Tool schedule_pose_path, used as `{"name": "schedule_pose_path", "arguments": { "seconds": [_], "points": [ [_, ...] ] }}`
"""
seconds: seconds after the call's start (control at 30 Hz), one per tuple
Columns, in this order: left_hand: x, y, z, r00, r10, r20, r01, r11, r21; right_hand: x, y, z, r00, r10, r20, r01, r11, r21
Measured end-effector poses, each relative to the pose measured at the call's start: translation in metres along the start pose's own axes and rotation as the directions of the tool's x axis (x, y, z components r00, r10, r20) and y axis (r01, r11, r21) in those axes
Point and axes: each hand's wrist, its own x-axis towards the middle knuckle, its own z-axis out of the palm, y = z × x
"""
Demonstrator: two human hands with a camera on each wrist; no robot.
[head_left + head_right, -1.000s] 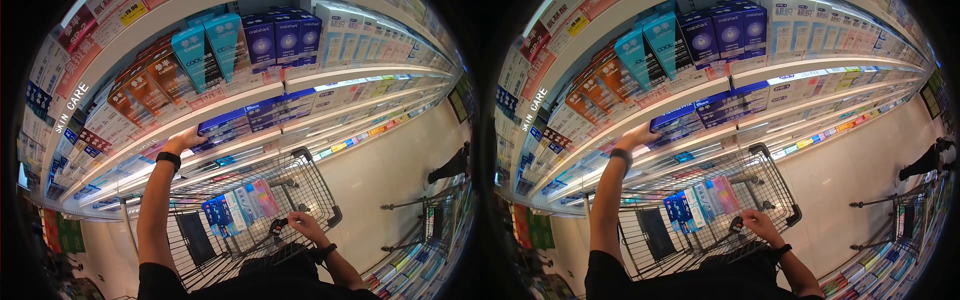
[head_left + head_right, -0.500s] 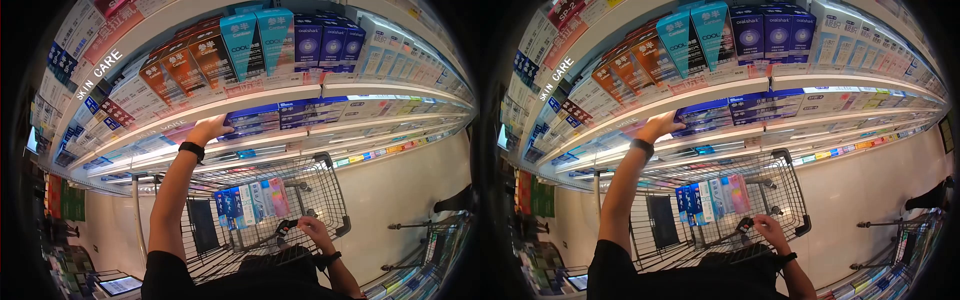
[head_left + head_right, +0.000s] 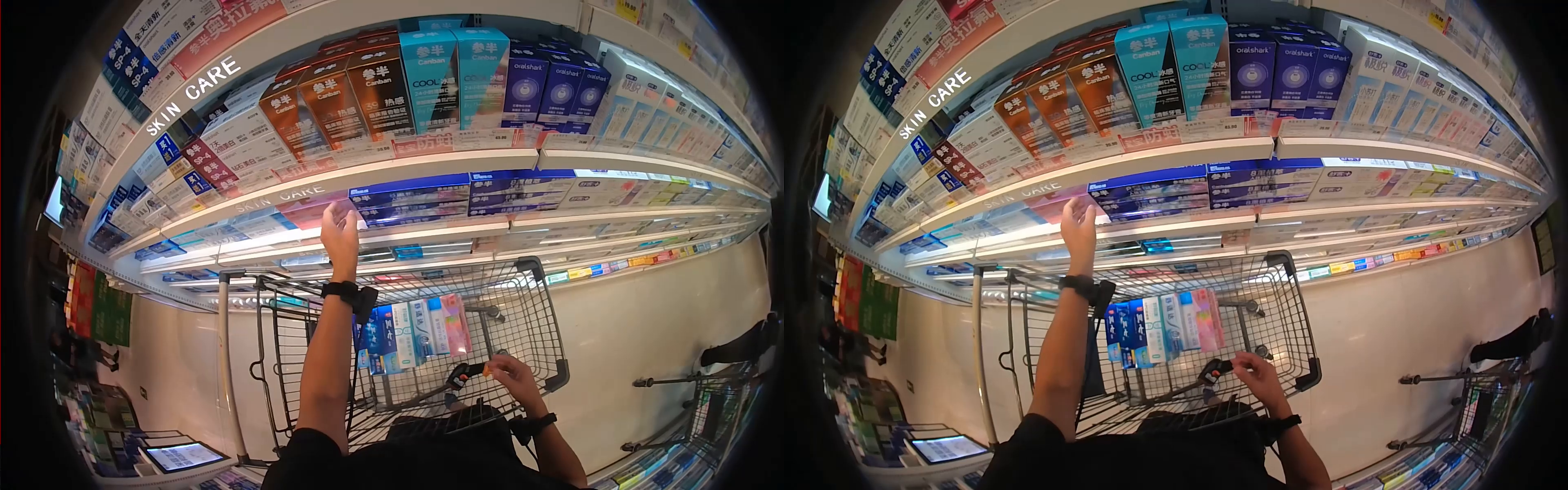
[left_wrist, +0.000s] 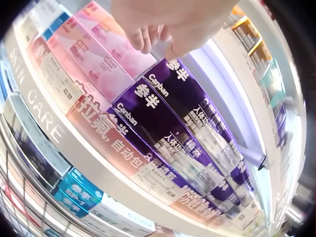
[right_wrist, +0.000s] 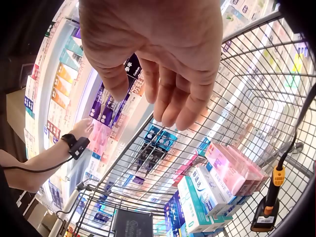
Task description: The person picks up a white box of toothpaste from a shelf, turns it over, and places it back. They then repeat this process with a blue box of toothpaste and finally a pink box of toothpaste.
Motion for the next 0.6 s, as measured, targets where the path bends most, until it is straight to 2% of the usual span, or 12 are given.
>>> {"name": "schedule_pose_path", "arguments": {
  "seconds": [0.03,0.13,0.17,0.27,0.6],
  "points": [
    [0.0,-0.006,0.002,0.997,-0.067,0.035,0.067,0.998,0.004,-0.001,0.0,-0.001,1.0,-0.001,-0.001,0.001,1.0,-0.005],
    [-0.001,-0.019,0.009,0.983,-0.097,0.153,0.101,0.995,-0.021,-0.006,0.002,-0.005,0.999,-0.044,-0.015,0.044,0.999,-0.016],
    [0.0,-0.023,0.01,0.981,-0.079,0.178,0.089,0.995,-0.053,-0.008,-0.002,-0.004,0.999,0.009,-0.035,-0.009,1.0,-0.009],
    [-0.002,-0.015,0.009,0.975,-0.113,0.193,0.104,0.993,0.054,-0.01,0.007,-0.007,1.0,-0.009,-0.02,0.009,1.0,0.0],
    [-0.006,-0.023,0.012,0.98,-0.071,0.185,0.072,0.997,0.004,-0.006,0.016,-0.009,1.0,0.014,-0.026,-0.015,0.999,-0.034]
  ]
}}
